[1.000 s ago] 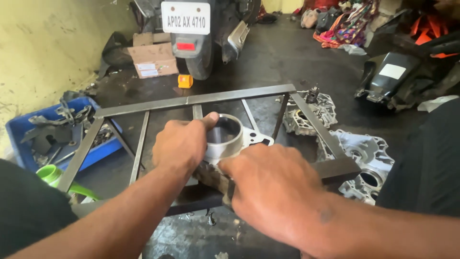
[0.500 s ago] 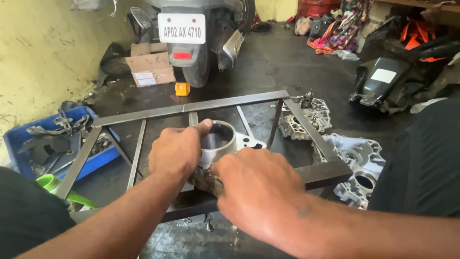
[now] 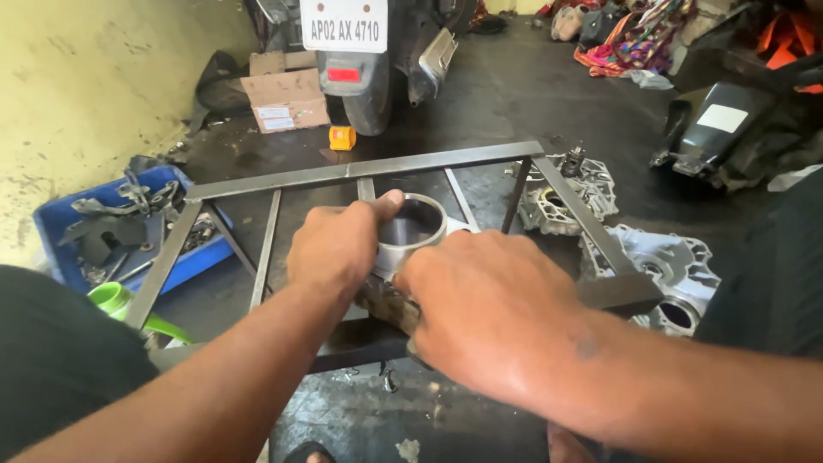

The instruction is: Cleaning and inspecting a motorcycle engine cylinder block on a metal stand.

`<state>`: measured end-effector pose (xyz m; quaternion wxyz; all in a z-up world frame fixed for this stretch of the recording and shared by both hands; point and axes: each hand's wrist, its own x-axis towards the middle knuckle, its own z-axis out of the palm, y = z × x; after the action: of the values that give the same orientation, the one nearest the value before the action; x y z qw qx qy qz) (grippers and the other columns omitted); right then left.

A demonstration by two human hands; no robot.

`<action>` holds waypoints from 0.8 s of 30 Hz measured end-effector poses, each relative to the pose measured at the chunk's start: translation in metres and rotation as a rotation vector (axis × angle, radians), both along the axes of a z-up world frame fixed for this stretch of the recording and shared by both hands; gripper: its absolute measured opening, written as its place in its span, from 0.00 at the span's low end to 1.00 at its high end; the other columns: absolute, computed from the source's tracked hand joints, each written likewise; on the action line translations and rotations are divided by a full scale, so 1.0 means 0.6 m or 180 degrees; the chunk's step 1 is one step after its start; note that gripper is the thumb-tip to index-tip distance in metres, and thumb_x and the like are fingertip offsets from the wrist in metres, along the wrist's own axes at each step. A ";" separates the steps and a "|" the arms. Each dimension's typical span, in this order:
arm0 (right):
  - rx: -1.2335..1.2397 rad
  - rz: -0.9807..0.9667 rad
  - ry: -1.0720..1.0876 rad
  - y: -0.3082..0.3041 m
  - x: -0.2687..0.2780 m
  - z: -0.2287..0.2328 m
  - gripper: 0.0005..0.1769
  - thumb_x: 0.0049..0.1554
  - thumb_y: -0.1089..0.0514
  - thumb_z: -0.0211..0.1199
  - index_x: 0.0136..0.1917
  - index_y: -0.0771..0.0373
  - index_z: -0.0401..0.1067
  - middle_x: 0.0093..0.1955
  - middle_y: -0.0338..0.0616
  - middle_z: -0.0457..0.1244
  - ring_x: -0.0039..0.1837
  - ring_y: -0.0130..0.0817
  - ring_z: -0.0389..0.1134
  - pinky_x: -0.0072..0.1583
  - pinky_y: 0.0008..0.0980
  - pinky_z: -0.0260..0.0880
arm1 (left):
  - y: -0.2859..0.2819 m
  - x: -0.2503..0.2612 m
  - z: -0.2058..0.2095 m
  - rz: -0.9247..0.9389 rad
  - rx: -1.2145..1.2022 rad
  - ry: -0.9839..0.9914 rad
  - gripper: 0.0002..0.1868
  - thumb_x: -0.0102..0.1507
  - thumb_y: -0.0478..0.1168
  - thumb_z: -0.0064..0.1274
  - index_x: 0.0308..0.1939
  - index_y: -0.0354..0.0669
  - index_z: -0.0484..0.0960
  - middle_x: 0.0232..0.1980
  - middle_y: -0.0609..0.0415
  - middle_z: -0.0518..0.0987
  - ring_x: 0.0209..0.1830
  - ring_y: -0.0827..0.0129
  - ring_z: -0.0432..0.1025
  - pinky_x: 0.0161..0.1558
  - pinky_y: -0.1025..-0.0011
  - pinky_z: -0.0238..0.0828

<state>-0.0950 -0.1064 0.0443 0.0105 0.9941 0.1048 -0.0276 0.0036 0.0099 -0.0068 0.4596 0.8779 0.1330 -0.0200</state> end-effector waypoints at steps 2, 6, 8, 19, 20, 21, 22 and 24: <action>0.0052 -0.0245 0.0189 0.004 0.000 0.003 0.10 0.51 0.56 0.63 0.46 0.54 0.79 0.44 0.51 0.70 0.51 0.52 0.73 0.55 0.49 0.73 | -0.006 -0.009 0.016 0.0172 -0.0066 0.0261 0.33 0.55 0.68 0.56 0.51 0.49 0.90 0.57 0.45 0.84 0.61 0.51 0.76 0.64 0.58 0.67; 0.0290 0.0148 -0.0261 -0.016 0.008 -0.040 0.11 0.47 0.58 0.63 0.45 0.55 0.80 0.42 0.51 0.71 0.50 0.51 0.73 0.53 0.52 0.71 | -0.010 -0.003 0.010 0.0148 -0.0052 0.0177 0.33 0.56 0.68 0.56 0.52 0.49 0.89 0.58 0.43 0.83 0.62 0.48 0.75 0.64 0.57 0.65; 0.0347 0.0086 -0.0221 -0.017 0.006 -0.041 0.13 0.48 0.57 0.64 0.48 0.50 0.80 0.43 0.48 0.71 0.50 0.50 0.73 0.53 0.52 0.71 | -0.011 -0.008 0.018 0.0233 0.0014 0.0267 0.33 0.56 0.68 0.56 0.53 0.51 0.88 0.58 0.43 0.82 0.62 0.48 0.75 0.64 0.56 0.66; 0.0399 0.0136 -0.0225 -0.030 -0.003 -0.038 0.16 0.50 0.56 0.64 0.53 0.51 0.77 0.44 0.51 0.70 0.49 0.53 0.73 0.51 0.53 0.71 | 0.002 0.014 -0.005 -0.0112 -0.0356 0.0142 0.34 0.56 0.65 0.56 0.52 0.41 0.89 0.56 0.42 0.85 0.57 0.53 0.78 0.59 0.60 0.69; 0.0507 -0.0119 -0.0095 -0.027 0.000 -0.037 0.15 0.50 0.56 0.64 0.51 0.45 0.81 0.44 0.50 0.72 0.50 0.50 0.74 0.53 0.51 0.71 | 0.012 0.023 -0.018 -0.0203 -0.0626 0.0134 0.35 0.55 0.63 0.58 0.52 0.38 0.88 0.55 0.43 0.86 0.55 0.55 0.79 0.57 0.61 0.70; 0.0521 -0.0106 -0.0082 -0.026 -0.002 -0.030 0.15 0.50 0.56 0.64 0.51 0.45 0.81 0.44 0.50 0.72 0.50 0.50 0.74 0.53 0.51 0.71 | 0.017 0.024 -0.014 -0.0187 -0.0613 0.0144 0.35 0.55 0.63 0.58 0.52 0.38 0.88 0.55 0.43 0.86 0.55 0.55 0.79 0.57 0.61 0.70; 0.0420 -0.0028 -0.0087 -0.024 -0.005 -0.025 0.13 0.49 0.55 0.65 0.49 0.47 0.81 0.43 0.50 0.72 0.50 0.51 0.74 0.53 0.52 0.71 | 0.023 0.022 -0.014 -0.0360 -0.0898 0.0245 0.34 0.55 0.61 0.58 0.52 0.36 0.87 0.55 0.42 0.86 0.53 0.54 0.80 0.54 0.58 0.71; 0.0310 0.0028 -0.0105 -0.019 -0.007 -0.011 0.12 0.49 0.55 0.65 0.48 0.48 0.81 0.43 0.50 0.71 0.50 0.51 0.73 0.52 0.52 0.71 | 0.022 0.020 -0.011 -0.0557 -0.1193 0.0334 0.34 0.55 0.60 0.59 0.52 0.34 0.87 0.55 0.41 0.85 0.50 0.52 0.80 0.50 0.55 0.72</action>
<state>-0.0992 -0.1178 0.0377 -0.0361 0.9932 0.1102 -0.0060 0.0158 0.0234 -0.0135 0.6038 0.7830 0.0740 -0.1298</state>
